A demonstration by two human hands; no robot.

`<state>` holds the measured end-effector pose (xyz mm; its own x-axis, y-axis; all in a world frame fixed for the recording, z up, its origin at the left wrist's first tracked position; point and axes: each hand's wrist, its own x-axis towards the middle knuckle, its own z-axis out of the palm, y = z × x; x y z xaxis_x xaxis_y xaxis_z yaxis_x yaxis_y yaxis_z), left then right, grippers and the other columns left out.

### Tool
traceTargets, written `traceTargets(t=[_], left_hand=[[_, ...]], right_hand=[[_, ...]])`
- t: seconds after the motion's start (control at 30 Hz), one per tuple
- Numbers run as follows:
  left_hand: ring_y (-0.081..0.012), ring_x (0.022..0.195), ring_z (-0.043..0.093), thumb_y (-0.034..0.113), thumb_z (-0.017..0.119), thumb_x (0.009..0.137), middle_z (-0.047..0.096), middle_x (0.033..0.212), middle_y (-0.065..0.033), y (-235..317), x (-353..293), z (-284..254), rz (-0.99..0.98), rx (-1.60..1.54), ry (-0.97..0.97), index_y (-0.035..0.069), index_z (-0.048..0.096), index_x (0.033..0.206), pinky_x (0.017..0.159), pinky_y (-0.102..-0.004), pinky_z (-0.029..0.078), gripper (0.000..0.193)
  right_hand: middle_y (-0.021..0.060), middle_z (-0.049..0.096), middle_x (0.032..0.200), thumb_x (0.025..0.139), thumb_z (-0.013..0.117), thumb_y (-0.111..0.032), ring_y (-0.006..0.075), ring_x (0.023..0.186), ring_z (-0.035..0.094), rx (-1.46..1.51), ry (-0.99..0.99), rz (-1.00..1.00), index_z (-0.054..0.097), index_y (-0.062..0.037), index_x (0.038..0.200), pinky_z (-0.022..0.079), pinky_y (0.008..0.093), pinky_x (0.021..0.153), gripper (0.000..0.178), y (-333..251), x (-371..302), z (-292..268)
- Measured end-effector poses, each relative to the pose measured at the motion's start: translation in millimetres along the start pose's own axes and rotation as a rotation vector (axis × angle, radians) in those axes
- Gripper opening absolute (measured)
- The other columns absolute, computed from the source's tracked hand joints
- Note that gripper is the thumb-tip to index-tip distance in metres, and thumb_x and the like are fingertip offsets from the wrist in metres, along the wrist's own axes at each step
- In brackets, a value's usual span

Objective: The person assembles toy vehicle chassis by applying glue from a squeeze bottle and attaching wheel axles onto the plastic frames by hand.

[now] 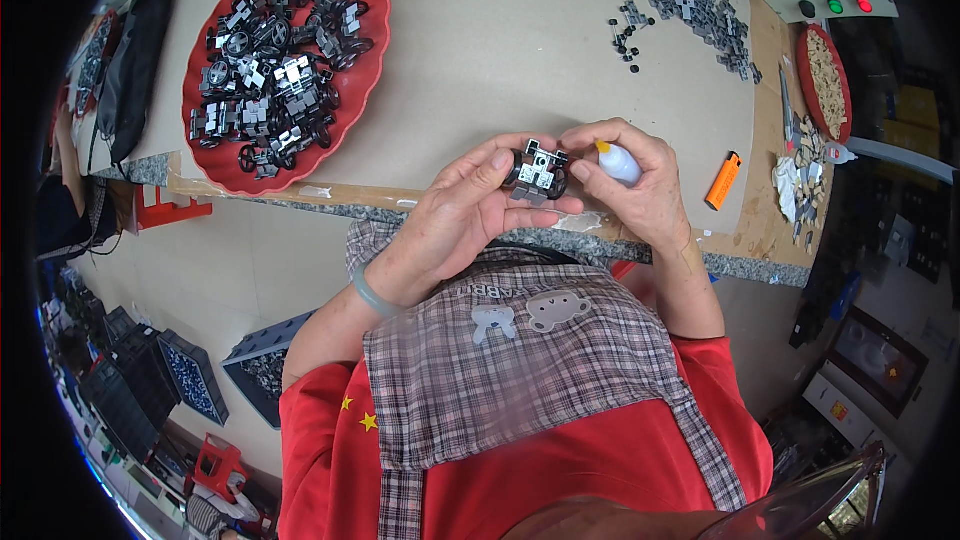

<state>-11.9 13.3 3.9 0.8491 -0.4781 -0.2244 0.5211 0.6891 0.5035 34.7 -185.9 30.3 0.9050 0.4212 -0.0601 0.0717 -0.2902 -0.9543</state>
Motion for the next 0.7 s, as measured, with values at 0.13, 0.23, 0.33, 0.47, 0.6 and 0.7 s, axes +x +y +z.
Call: traceTargets(t=[0.13, 0.23, 0.33, 0.47, 0.6, 0.7], left_hand=[[-0.0339, 0.103, 0.063, 0.033, 0.034, 0.101, 0.053, 0.121, -0.0206, 0, 0, 2, 0.018, 0.024, -0.028, -0.003, 0.042, 0.128, 0.083, -0.0335, 0.056, 0.046], [-0.032, 0.104, 0.062, 0.031, 0.035, 0.102, 0.054, 0.12, -0.0195, 0, -1, 2, 0.029, 0.065, -0.035, -0.003, 0.043, 0.128, 0.084, -0.0338, 0.055, 0.044], [-0.0295, 0.105, 0.062, 0.029, 0.036, 0.102, 0.055, 0.119, -0.0181, 1, -1, 2, 0.047, 0.092, -0.041, -0.002, 0.044, 0.127, 0.085, -0.0338, 0.054, 0.041], [-0.0285, 0.104, 0.062, 0.029, 0.036, 0.102, 0.056, 0.117, -0.018, -1, -1, 1, 0.048, 0.058, -0.043, -0.002, 0.045, 0.127, 0.085, -0.0336, 0.054, 0.041], [-0.0276, 0.103, 0.063, 0.029, 0.037, 0.102, 0.057, 0.116, -0.0175, 0, -1, 3, 0.049, 0.094, -0.031, -0.002, 0.045, 0.127, 0.085, -0.0339, 0.054, 0.041], [-0.0256, 0.102, 0.063, 0.027, 0.039, 0.101, 0.058, 0.115, -0.0165, 0, -2, 5, 0.045, 0.143, -0.021, -0.003, 0.048, 0.126, 0.084, -0.0336, 0.055, 0.04]], right_hand=[[0.0066, 0.069, 0.093, 0.077, 0.072, -0.005, 0.0138, 0.085, 0.066, 0.133, 0.035, 0.036, 0.066, -0.0042, 0.096, 0.052, 0.0281, 0.076, 0.02, 6, -3, 2], [0.0061, 0.069, 0.092, 0.077, 0.073, -0.005, 0.0135, 0.085, 0.066, 0.132, 0.017, 0.001, 0.065, -0.0046, 0.097, 0.052, 0.0276, 0.076, 0.022, 8, -4, 4], [0.0057, 0.069, 0.092, 0.076, 0.074, -0.004, 0.0127, 0.085, 0.065, 0.145, 0.016, -0.008, 0.065, -0.0046, 0.098, 0.052, 0.0267, 0.076, 0.023, 6, -5, 4], [0.005, 0.069, 0.091, 0.076, 0.074, -0.005, 0.0117, 0.084, 0.065, 0.135, 0.025, -0.016, 0.065, -0.0049, 0.097, 0.052, 0.0262, 0.076, 0.023, 5, -5, 4], [0.0052, 0.069, 0.092, 0.077, 0.074, -0.005, 0.0111, 0.084, 0.064, 0.204, 0.016, 0.061, 0.065, -0.0034, 0.095, 0.052, 0.0255, 0.075, 0.019, 7, -6, 4], [0.0064, 0.068, 0.092, 0.078, 0.073, -0.002, 0.0111, 0.083, 0.064, 0.329, 0.028, 0.132, 0.065, -0.0017, 0.091, 0.052, 0.0246, 0.074, 0.015, 12, -8, 6]])
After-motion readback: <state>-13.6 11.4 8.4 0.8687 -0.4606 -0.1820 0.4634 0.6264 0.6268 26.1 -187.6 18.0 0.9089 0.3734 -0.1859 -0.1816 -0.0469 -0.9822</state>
